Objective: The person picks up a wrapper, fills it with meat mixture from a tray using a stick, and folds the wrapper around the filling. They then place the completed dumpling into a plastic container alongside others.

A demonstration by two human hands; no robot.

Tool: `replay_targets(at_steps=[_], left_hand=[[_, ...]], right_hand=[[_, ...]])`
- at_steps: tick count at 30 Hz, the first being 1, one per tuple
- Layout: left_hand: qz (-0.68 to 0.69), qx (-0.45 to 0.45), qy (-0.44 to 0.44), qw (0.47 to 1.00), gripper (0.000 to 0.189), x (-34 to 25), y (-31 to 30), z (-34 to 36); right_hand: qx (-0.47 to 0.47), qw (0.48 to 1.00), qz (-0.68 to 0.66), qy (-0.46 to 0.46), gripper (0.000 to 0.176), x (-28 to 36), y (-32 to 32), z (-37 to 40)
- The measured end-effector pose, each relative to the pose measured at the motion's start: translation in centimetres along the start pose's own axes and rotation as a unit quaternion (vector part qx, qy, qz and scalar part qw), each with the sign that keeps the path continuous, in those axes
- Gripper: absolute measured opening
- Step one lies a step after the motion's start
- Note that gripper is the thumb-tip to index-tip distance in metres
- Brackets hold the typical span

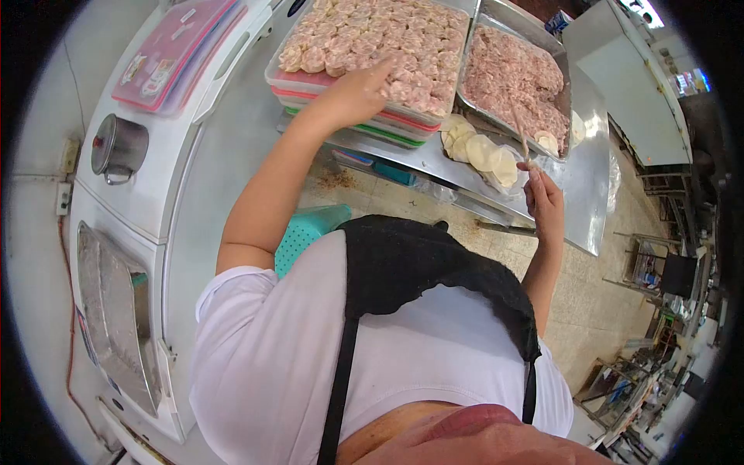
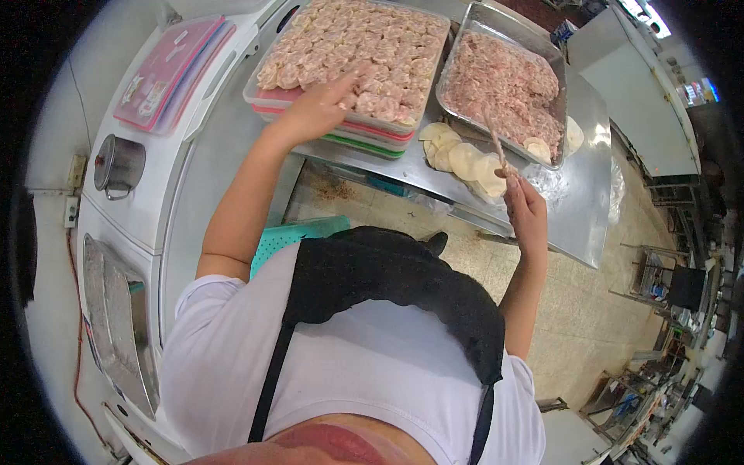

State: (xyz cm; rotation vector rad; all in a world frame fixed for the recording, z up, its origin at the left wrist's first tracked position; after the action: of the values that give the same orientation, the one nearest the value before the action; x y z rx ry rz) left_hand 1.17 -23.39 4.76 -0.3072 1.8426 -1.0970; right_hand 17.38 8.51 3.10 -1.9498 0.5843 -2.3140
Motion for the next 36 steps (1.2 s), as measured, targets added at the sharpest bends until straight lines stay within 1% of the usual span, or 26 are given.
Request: replay_targets(at_steps=[2,3,5,6,8,10,11,12,13,14,15,16,17,18,20,21,23,24,26,27,29,30,32,33,35,36], left_hand=[[-0.051,0.040,-0.052,0.997,0.059,1.3,-0.1,-0.4],[-0.052,0.044,-0.043,0.997,0.059,2.3,0.5,-0.4],[-0.071,-0.076,0.024,0.994,0.056,3.5,0.4,-1.1],[-0.072,-0.069,0.039,0.994,0.056,3.6,0.0,-1.4],[0.018,-0.007,-0.040,0.999,0.050,3.7,-0.3,-1.1],[-0.156,-0.002,-0.088,0.984,0.036,1.6,-1.7,-1.0],[-0.157,0.002,-0.075,0.985,0.036,-0.9,-1.8,-1.4],[-0.045,-0.058,-0.124,0.990,0.030,-3.6,-2.1,-1.7],[0.068,-0.116,-0.173,0.976,0.025,-5.5,-1.6,-2.4],[0.068,-0.115,-0.166,0.977,0.025,-7.5,-0.1,-3.8],[0.073,-0.115,-0.042,0.990,0.022,-10.3,1.7,-5.4],[0.076,-0.112,0.080,0.987,0.019,-13.0,3.6,-6.7],[0.089,-0.091,0.134,0.983,0.019,-14.3,6.5,-8.5],[0.100,-0.069,0.186,0.975,0.018,-15.1,9.8,-10.5],[0.119,-0.042,0.206,0.970,0.018,-17.8,15.0,-13.6],[0.115,-0.037,0.206,0.971,0.018,-18.3,17.5,-15.2],[0.005,0.035,0.102,0.994,0.020,-18.1,22.3,-18.0],[-0.001,0.036,0.098,0.995,0.020,-18.6,23.3,-18.8],[-0.126,0.169,0.003,0.978,0.024,-18.6,25.5,-20.1],[-0.131,0.167,-0.004,0.977,0.024,-18.7,25.9,-20.3],[-0.112,0.114,0.014,0.987,0.025,-18.9,26.1,-20.1],[-0.117,0.113,0.004,0.987,0.025,-18.7,26.1,-20.0],[0.002,0.025,-0.009,1.000,0.023,-18.3,25.3,-19.8],[-0.004,0.023,-0.017,1.000,0.023,-18.2,24.5,-19.5],[0.066,-0.106,-0.009,0.992,0.014,-18.4,21.4,-18.8],[0.062,-0.108,-0.014,0.992,0.014,-18.6,20.2,-18.6]], right_hand=[[-0.034,0.999,0.001,-0.009,0.033,0.2,-0.9,-0.8],[-0.043,0.999,-0.001,-0.008,0.033,0.3,-1.4,-1.2],[-0.057,0.998,-0.017,-0.028,0.036,0.5,-2.8,-2.3],[-0.080,0.996,-0.025,-0.018,0.037,0.8,-3.4,-2.7],[-0.090,0.994,-0.063,-0.022,0.038,0.4,-5.2,-3.8],[-0.087,0.990,-0.106,-0.033,0.040,-0.2,-7.3,-4.8],[-0.100,0.989,-0.108,-0.033,0.040,-0.5,-8.4,-5.1],[-0.099,0.989,-0.108,-0.025,0.040,-0.9,-9.5,-5.6],[-0.095,0.989,-0.108,-0.018,0.039,-1.2,-10.6,-6.0],[-0.097,0.989,-0.111,-0.009,0.038,-1.5,-11.8,-6.5],[-0.103,0.988,-0.114,-0.011,0.038,-1.7,-13.2,-6.9],[-0.095,0.991,-0.094,-0.006,0.039,-1.8,-14.4,-7.3],[-0.085,0.994,-0.075,0.001,0.039,-2.1,-15.6,-7.7],[-0.088,0.993,-0.081,0.001,0.039,-2.4,-16.8,-8.2],[-0.069,0.997,-0.016,-0.006,0.042,-3.2,-19.0,-9.2],[-0.070,0.997,-0.023,-0.005,0.042,-3.9,-20.1,-9.7],[-0.047,0.998,0.041,-0.006,0.043,-5.2,-21.9,-10.9],[-0.043,0.998,0.036,-0.007,0.043,-5.5,-22.8,-11.4],[-0.020,0.996,0.085,-0.003,0.040,-6.1,-24.2,-12.1],[-0.013,0.997,0.080,-0.007,0.040,-6.6,-24.9,-12.7],[0.011,0.995,0.102,-0.012,0.042,-7.9,-25.9,-13.8],[0.021,0.995,0.097,-0.015,0.042,-8.5,-26.1,-14.6],[0.010,0.969,0.231,-0.090,0.042,-9.0,-26.2,-16.3],[0.017,0.970,0.225,-0.093,0.042,-9.1,-26.1,-17.3],[0.030,0.897,0.402,-0.184,0.038,-8.1,-25.0,-19.2],[0.035,0.897,0.399,-0.187,0.038,-7.5,-24.4,-20.3]])
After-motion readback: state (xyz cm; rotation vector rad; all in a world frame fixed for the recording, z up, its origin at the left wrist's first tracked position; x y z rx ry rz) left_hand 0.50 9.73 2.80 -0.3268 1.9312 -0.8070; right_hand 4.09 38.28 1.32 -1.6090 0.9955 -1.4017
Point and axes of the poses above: each hand's wrist, its own z-axis away from the middle knuckle, its own y-axis out of the palm, x = y × z, the point moved 3 cm from there along -z, towards the middle knuckle, and after that the axes turned 1 degree about -x, right-handed, at the moved point
